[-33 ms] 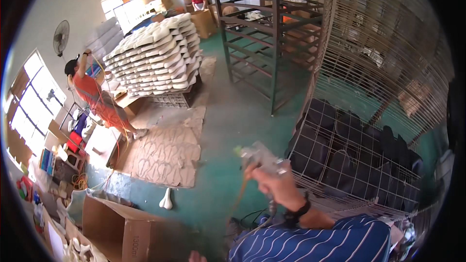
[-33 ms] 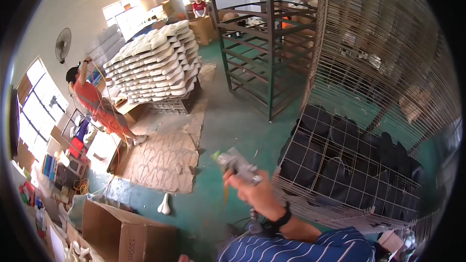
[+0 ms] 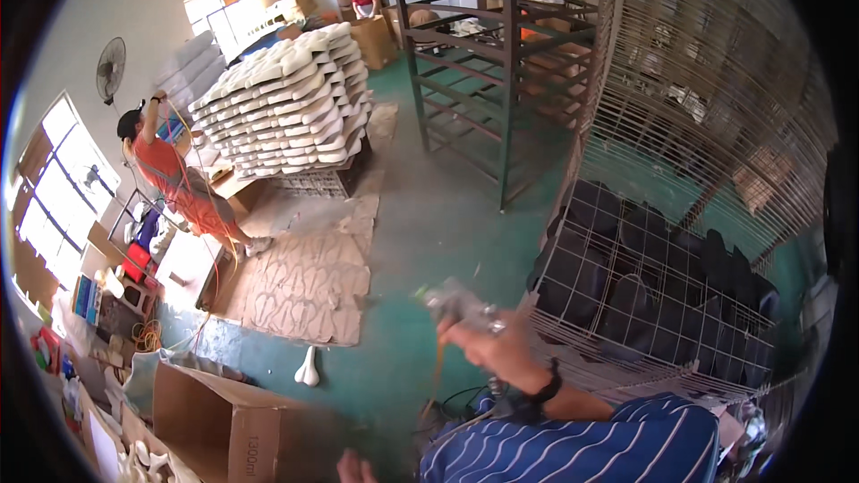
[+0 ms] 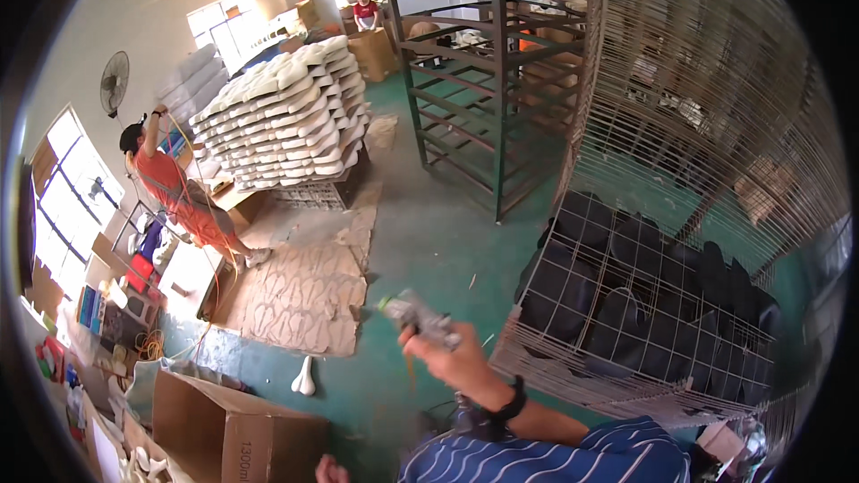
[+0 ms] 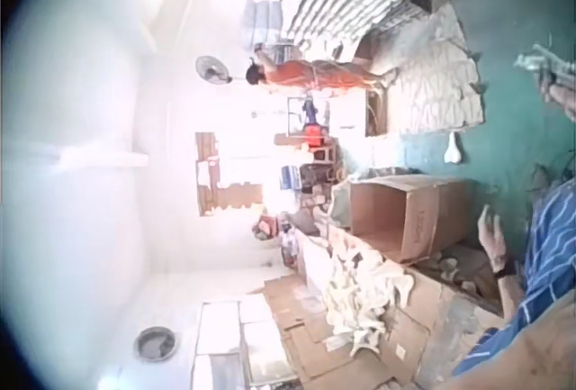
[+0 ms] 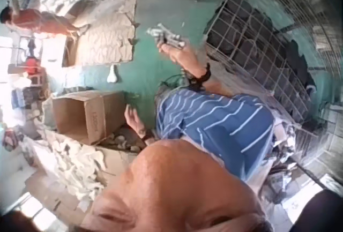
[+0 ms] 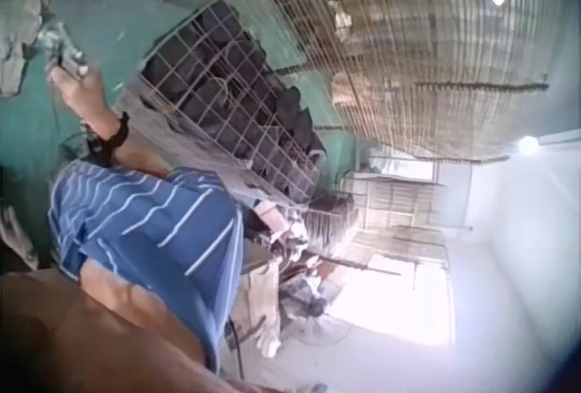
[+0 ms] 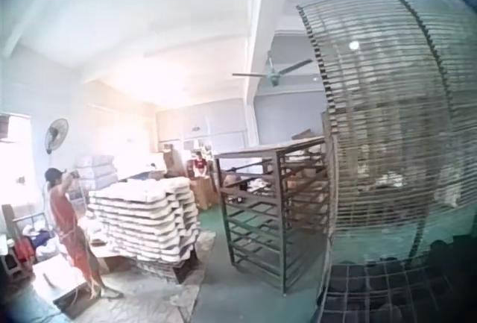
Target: The person repeatedly picks up black shoe insoles from a wire rack and sprays them with a handheld spray gun. The person places each insole on a cardboard-covered workbench, applies a coat of black spray, and then returns the insole to the rack. This process is repeated for multiple insoles throughout the video.
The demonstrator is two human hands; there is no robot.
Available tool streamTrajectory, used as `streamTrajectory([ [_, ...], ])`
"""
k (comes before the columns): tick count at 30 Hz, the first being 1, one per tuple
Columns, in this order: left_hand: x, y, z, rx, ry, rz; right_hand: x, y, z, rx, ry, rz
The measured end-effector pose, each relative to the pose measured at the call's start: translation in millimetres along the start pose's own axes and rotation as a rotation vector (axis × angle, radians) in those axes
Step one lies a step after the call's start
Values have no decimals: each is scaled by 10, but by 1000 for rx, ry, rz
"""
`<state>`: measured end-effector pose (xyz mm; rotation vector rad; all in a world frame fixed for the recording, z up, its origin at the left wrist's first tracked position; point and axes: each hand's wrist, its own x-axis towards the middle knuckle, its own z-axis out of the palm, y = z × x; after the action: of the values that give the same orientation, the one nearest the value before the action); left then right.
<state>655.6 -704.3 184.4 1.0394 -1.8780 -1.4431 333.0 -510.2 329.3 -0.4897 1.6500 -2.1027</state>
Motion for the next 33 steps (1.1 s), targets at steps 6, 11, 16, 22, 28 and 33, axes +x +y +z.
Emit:
streamTrajectory([
  [6, 1464, 2208, 391, 321, -391, 1150, 263, 551, 1270, -500, -418, -127],
  [11, 1809, 2237, 148, 393, -514, 1215, 270, 862, 1725, -453, -650, -217],
  [16, 2051, 2032, 66, 319, -460, 1140, 742, 462, 1910, -509, -704, -139],
  [22, 2356, 2014, 6, 346, -234, 1226, 1252, 425, 2182, -477, -794, -272],
  [28, 2675, 2168, 98, 288, -218, 1074, 1597, 530, 2222, -242, -808, -256],
  [33, 2756, 2102, 252, 357, -322, 1071, 1664, 746, 2061, -474, -721, -457],
])
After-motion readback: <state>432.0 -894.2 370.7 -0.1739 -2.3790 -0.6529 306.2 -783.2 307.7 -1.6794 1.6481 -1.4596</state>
